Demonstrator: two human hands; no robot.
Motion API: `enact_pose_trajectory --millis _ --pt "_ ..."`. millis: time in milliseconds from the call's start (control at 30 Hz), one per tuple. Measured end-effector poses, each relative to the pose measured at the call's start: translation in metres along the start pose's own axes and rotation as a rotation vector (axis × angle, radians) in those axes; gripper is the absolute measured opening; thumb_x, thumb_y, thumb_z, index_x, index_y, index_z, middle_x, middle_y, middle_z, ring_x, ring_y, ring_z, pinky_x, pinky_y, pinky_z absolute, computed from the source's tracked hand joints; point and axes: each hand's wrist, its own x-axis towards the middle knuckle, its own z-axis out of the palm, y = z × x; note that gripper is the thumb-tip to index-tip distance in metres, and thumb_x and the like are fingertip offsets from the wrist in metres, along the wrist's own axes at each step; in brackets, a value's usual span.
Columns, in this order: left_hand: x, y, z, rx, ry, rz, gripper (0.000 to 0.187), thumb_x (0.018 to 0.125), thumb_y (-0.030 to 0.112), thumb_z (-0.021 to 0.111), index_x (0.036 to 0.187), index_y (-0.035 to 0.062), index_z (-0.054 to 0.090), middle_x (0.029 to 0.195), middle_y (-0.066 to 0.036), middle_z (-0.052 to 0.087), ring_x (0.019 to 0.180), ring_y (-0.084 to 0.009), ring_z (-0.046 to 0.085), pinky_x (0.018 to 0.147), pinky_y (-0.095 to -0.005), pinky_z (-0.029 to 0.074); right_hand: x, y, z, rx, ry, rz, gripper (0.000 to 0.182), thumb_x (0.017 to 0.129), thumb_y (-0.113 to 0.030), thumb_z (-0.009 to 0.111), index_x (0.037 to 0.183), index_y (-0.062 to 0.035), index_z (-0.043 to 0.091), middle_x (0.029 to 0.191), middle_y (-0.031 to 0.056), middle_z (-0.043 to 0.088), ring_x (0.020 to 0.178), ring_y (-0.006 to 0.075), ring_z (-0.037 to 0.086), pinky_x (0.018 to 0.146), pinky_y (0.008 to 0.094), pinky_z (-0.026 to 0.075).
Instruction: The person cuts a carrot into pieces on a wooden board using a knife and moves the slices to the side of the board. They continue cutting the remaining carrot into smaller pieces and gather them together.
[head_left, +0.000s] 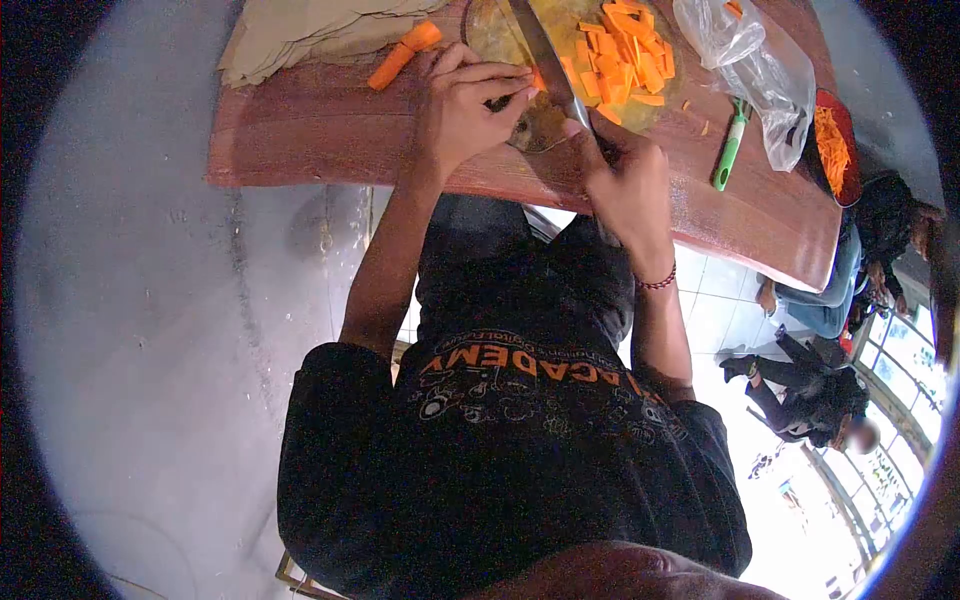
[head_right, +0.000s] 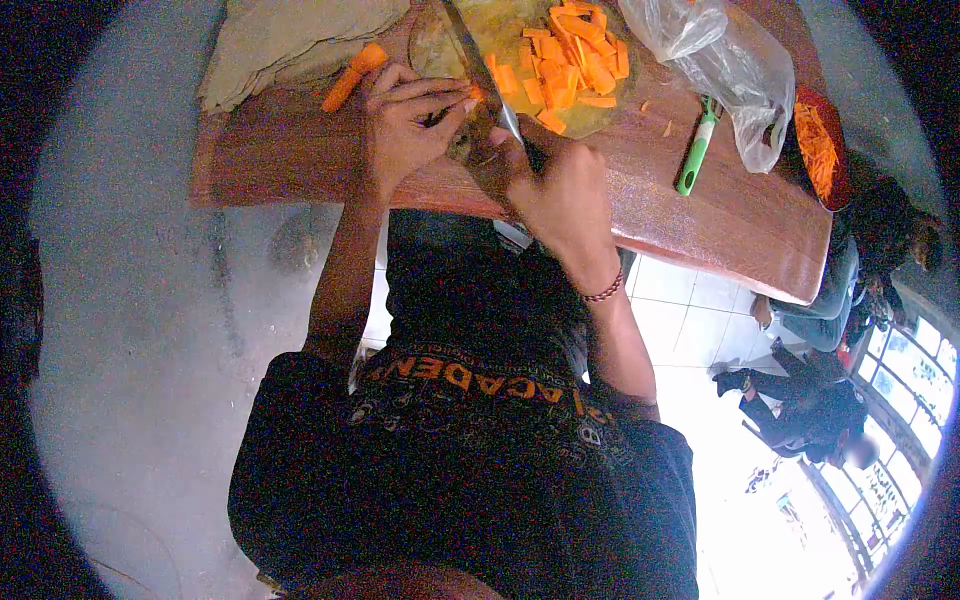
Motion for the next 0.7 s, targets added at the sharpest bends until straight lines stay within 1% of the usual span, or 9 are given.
enact_pose_trajectory --millis 67,167,267,333,467,500,567,600,700 --pt "-0.001 -0.002 0.002 0.012 0.004 0.011 0.014 0.075 0.018 0.085 0.088 0.0140 0.082 0.092 0.001 0.078 0.082 -0.0166 0.063 0.076 -0.0290 0.053 -0.001 -0.001 -0.001 0.048 -0.013 0.068 0.029 0.092 -0.028 0.068 0.102 -0.0013 0.072 0.079 0.0255 0.069 0.075 0.0440 0.069 0.065 0.0472 0.054" --pt "-0.001 -0.001 0.003 0.016 0.024 0.020 0.014 0.075 0.018 0.084 0.088 0.0137 0.082 0.093 0.001 0.078 0.082 -0.0169 0.063 0.076 -0.0296 0.054 -0.001 0.002 -0.002 0.013 0.006 0.025 0.029 0.092 -0.028 0.068 0.103 -0.0014 0.072 0.081 0.0258 0.069 0.077 0.0445 0.069 0.067 0.0481 0.054" --pt "0.001 0.004 -0.001 0.007 0.013 0.016 0.013 0.075 0.018 0.084 0.087 0.0127 0.082 0.094 0.000 0.078 0.082 -0.0176 0.063 0.076 -0.0304 0.054 -0.001 0.004 -0.002 0.014 -0.006 0.051 0.029 0.092 -0.028 0.068 0.104 -0.0017 0.072 0.082 0.0262 0.069 0.079 0.0449 0.069 0.068 0.0486 0.055" --pt "0.000 0.003 0.001 0.008 0.036 0.000 0.010 0.074 0.020 0.083 0.083 0.0158 0.082 0.092 0.005 0.077 0.083 -0.0160 0.062 0.077 -0.0280 0.052 -0.001 0.002 -0.001 0.003 -0.003 0.070 0.029 0.092 -0.028 0.068 0.104 -0.0019 0.072 0.082 0.0262 0.069 0.080 0.0450 0.069 0.069 0.0487 0.055" --pt "-0.002 0.002 0.003 0.052 0.044 0.044 0.010 0.075 0.021 0.083 0.083 0.0159 0.081 0.093 0.005 0.077 0.084 -0.0158 0.062 0.079 -0.0283 0.050 0.000 0.002 -0.001 0.030 -0.019 0.100 0.029 0.092 -0.028 0.068 0.104 -0.0014 0.072 0.083 0.0265 0.069 0.082 0.0452 0.069 0.070 0.0483 0.055" --pt "-0.002 0.003 0.003 0.029 0.048 0.041 0.010 0.075 0.022 0.083 0.083 0.0160 0.081 0.093 0.005 0.077 0.085 -0.0155 0.063 0.081 -0.0289 0.049 0.001 0.004 0.001 0.030 -0.019 0.100 0.029 0.092 -0.028 0.068 0.104 -0.0014 0.072 0.083 0.0265 0.069 0.082 0.0452 0.069 0.070 0.0483 0.055" --pt "-0.003 0.005 0.003 0.006 0.054 0.037 0.010 0.076 0.023 0.083 0.083 0.0161 0.081 0.093 0.006 0.077 0.085 -0.0153 0.063 0.084 -0.0295 0.048 0.002 0.009 0.005 0.066 0.020 0.030 0.030 0.092 -0.028 0.068 0.103 -0.0005 0.072 0.083 0.0267 0.070 0.083 0.0454 0.069 0.071 0.0479 0.055" --pt "-0.003 0.005 0.002 0.031 0.051 0.044 0.009 0.076 0.023 0.082 0.082 0.0162 0.081 0.093 0.006 0.077 0.086 -0.0152 0.063 0.085 -0.0301 0.047 0.002 0.008 0.005 0.065 0.020 0.029 0.030 0.092 -0.028 0.068 0.103 -0.0005 0.072 0.083 0.0267 0.070 0.083 0.0454 0.069 0.071 0.0479 0.055" --pt "-0.001 0.005 0.001 0.068 0.067 0.080 0.008 0.077 0.023 0.081 0.083 0.0164 0.081 0.093 0.007 0.077 0.086 -0.0151 0.063 0.086 -0.0306 0.046 0.004 0.006 0.004 0.061 0.003 0.061 0.031 0.092 -0.029 0.068 0.101 0.0007 0.071 0.084 0.0271 0.070 0.084 0.0453 0.069 0.071 0.0475 0.054"
